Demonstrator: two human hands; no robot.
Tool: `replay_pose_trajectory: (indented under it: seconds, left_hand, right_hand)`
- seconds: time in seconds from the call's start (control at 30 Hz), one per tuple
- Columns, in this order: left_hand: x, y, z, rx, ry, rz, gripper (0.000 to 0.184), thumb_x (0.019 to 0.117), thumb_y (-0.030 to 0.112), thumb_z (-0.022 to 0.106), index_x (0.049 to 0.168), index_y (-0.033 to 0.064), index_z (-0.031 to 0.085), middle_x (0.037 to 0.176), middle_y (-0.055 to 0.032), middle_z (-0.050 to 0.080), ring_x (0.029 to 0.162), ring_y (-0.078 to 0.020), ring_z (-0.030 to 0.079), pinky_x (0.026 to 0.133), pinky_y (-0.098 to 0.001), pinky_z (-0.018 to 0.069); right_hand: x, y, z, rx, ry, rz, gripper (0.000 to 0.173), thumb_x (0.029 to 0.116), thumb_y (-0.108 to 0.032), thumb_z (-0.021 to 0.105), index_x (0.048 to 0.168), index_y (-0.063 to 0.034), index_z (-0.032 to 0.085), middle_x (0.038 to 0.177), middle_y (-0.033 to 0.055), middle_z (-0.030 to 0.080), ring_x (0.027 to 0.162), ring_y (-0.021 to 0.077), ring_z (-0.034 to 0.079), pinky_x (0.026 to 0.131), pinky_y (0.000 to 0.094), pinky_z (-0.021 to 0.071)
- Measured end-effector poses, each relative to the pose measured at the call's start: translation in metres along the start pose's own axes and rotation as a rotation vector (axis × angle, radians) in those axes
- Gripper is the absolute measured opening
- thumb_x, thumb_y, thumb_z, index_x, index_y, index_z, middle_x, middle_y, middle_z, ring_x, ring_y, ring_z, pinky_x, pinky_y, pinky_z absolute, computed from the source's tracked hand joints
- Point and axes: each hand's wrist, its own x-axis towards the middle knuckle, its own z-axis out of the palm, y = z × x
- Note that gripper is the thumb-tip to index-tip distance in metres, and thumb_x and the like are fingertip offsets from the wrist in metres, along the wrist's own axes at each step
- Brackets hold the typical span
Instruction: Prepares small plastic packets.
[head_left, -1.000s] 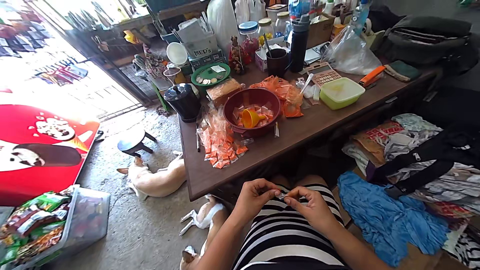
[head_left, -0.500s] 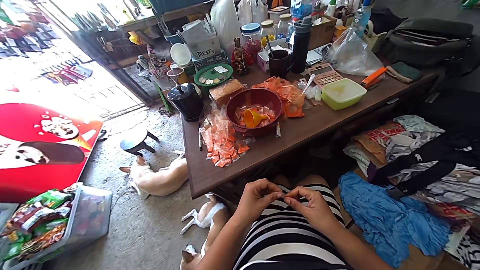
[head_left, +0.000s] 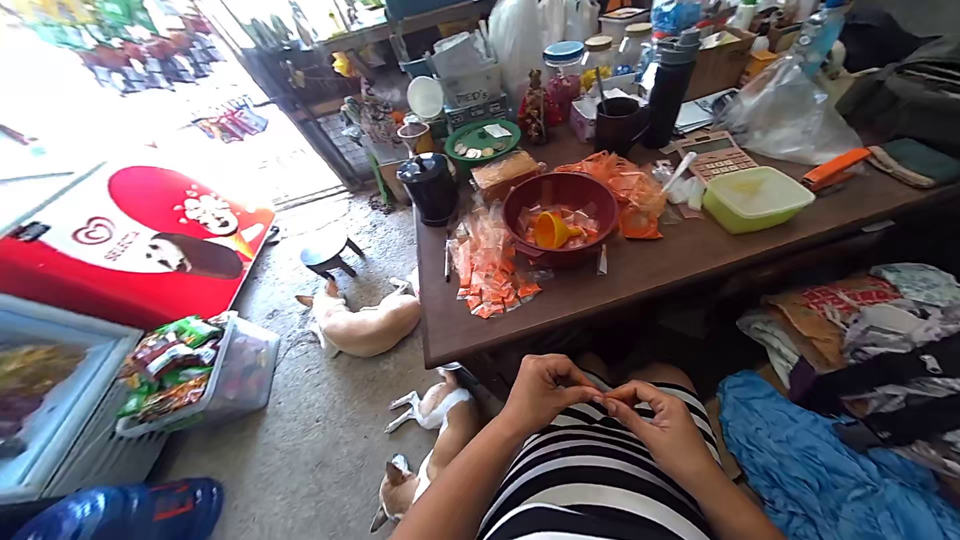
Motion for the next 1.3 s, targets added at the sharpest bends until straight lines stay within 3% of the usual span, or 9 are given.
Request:
replay_pose_trajectory:
  seconds: [0.13,0.2,0.37,0.5,0.7,0.83,0.97,1.13,1.3]
  left_hand:
    - [0.001,-0.006,-0.004,0.023,-0.128,0.085,0.012,0.0959,0.006,0.069,0.094,-0.0035,0.076,0.092,-0.0084,0.075,0.089,-0.0077,0.07,0.086,-0.0235,0.0557]
    - [0.001,-0.007,-0.005,0.02,-0.155,0.071,0.014,0.098,0.005,0.066,0.098,-0.0042,0.076,0.098,-0.01,0.076,0.094,-0.0091,0.07,0.091,-0.025,0.0552]
    - [-0.001,-0.004,-0.006,0.091,-0.079,0.037,0.007,0.0857,0.007,0.08,0.086,-0.0005,0.077,0.084,-0.0059,0.076,0.083,-0.0068,0.07,0.081,-0.0225,0.0555]
    - [-0.002,0.0,-0.004,0.068,-0.057,-0.056,0.021,0.0753,0.012,0.089,0.076,-0.001,0.072,0.074,-0.0042,0.07,0.072,-0.0042,0.065,0.069,-0.0199,0.0533]
    - [-0.005,-0.005,-0.01,0.022,-0.152,0.005,0.012,0.093,0.009,0.072,0.089,-0.0018,0.076,0.088,-0.0062,0.075,0.088,-0.0071,0.07,0.086,-0.0251,0.0557]
    - [-0.007,-0.007,-0.014,-0.01,-0.185,-0.074,0.018,0.1003,0.011,0.063,0.101,-0.0013,0.076,0.098,-0.0054,0.076,0.092,-0.0056,0.07,0.087,-0.0251,0.0578]
    - [-0.008,-0.009,-0.011,0.02,-0.076,-0.086,0.011,0.0898,0.012,0.076,0.091,0.0015,0.076,0.089,-0.0022,0.075,0.085,-0.004,0.069,0.08,-0.0225,0.0578]
    - [-0.006,-0.007,-0.008,-0.073,-0.065,-0.134,0.017,0.081,0.016,0.085,0.08,0.0054,0.072,0.08,0.0045,0.07,0.077,0.0007,0.065,0.072,-0.0177,0.0539]
    - [-0.005,-0.009,-0.011,-0.251,-0.092,-0.158,0.015,0.1003,0.013,0.064,0.097,0.0029,0.074,0.095,0.0017,0.075,0.085,-0.0041,0.07,0.08,-0.0244,0.0592]
  right_hand:
    - [0.001,0.002,0.001,0.001,0.004,0.011,0.017,0.0927,-0.03,0.071,0.094,-0.0141,0.076,0.088,-0.0065,0.073,0.082,0.0019,0.068,0.079,0.0178,0.0569]
    - [0.001,0.004,0.001,-0.013,0.003,0.008,0.019,0.0926,-0.032,0.071,0.094,-0.0145,0.076,0.087,-0.007,0.073,0.082,0.002,0.068,0.079,0.0179,0.0567]
    - [0.0,0.006,0.005,-0.049,-0.004,-0.009,0.019,0.0921,-0.033,0.07,0.094,-0.0153,0.077,0.087,-0.0079,0.073,0.083,0.0006,0.068,0.08,0.0166,0.0559]
    - [-0.001,0.004,0.008,-0.065,-0.017,-0.035,0.019,0.0916,-0.034,0.071,0.093,-0.0165,0.077,0.087,-0.0088,0.073,0.085,0.0,0.067,0.081,0.0175,0.0552]
    - [0.0,0.0,0.007,-0.078,-0.048,-0.053,0.021,0.0946,-0.032,0.069,0.096,-0.0127,0.076,0.091,-0.0065,0.073,0.087,0.0004,0.067,0.084,0.0202,0.0557]
    - [-0.001,-0.005,0.003,-0.073,-0.06,-0.026,0.02,0.0972,-0.027,0.067,0.099,-0.0097,0.076,0.093,-0.0046,0.073,0.09,0.0013,0.066,0.088,0.0241,0.0539]
    - [-0.002,-0.005,0.002,-0.064,-0.067,-0.009,0.019,0.0976,-0.026,0.066,0.1,-0.0101,0.076,0.094,-0.0049,0.073,0.091,0.0013,0.066,0.089,0.0238,0.053]
    - [0.0,-0.008,0.003,-0.029,-0.067,0.004,0.017,0.0967,-0.024,0.068,0.098,-0.0085,0.076,0.093,-0.0038,0.073,0.091,0.0007,0.066,0.089,0.0214,0.0524]
    - [0.001,-0.009,0.002,0.098,-0.049,0.041,0.016,0.0982,-0.019,0.066,0.1,-0.0053,0.074,0.092,-0.004,0.072,0.085,-0.0011,0.066,0.083,0.0173,0.0558]
